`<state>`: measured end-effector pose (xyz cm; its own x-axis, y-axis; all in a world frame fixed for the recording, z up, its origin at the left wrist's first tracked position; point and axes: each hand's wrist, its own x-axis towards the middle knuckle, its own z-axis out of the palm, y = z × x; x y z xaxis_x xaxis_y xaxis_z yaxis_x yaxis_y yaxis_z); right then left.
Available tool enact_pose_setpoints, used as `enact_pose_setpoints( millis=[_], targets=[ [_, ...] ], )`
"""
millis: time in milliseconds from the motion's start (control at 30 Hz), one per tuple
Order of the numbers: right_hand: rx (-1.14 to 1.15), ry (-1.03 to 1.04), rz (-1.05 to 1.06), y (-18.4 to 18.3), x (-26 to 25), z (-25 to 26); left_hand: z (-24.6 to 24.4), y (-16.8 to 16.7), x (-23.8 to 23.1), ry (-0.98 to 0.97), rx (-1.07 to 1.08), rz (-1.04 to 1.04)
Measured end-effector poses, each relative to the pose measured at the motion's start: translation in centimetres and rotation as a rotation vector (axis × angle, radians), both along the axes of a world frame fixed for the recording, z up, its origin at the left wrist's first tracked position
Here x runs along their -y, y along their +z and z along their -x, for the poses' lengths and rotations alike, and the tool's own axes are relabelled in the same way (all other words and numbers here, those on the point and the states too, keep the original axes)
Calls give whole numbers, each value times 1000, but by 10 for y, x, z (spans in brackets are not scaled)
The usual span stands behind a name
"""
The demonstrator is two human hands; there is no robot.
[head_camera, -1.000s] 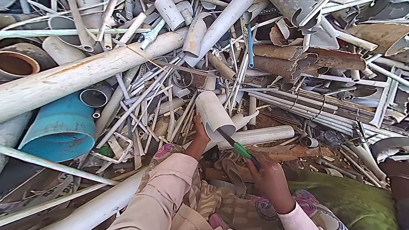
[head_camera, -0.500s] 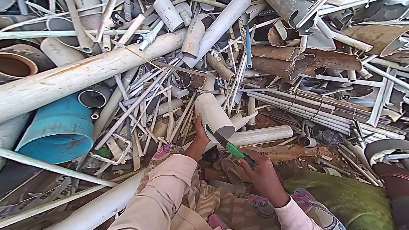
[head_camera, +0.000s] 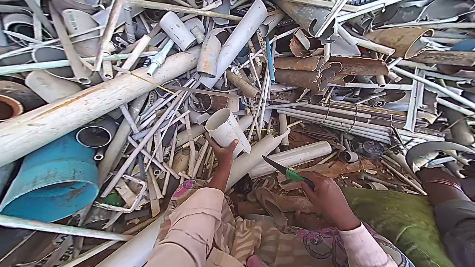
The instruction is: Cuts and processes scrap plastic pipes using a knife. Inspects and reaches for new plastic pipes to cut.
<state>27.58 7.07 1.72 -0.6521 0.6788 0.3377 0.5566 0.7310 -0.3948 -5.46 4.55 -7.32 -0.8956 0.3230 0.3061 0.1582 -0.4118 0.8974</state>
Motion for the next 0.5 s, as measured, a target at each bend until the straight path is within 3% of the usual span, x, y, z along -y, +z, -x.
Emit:
enact_pose_setpoints(
  millis=[167,233,367,500],
  targets=[
    [23,-150,112,10,-11,-12,-3,-89,9,124,-202,507],
    [84,-199,177,15,-14,-12,-8,-108,9,156,-215,579],
    [193,-261,361,27,-16,-10,-10,-97,6,95,-71,539],
    [-97,-369,484,19,-29,-15,-28,-79,8,-164,385,201]
  ],
)
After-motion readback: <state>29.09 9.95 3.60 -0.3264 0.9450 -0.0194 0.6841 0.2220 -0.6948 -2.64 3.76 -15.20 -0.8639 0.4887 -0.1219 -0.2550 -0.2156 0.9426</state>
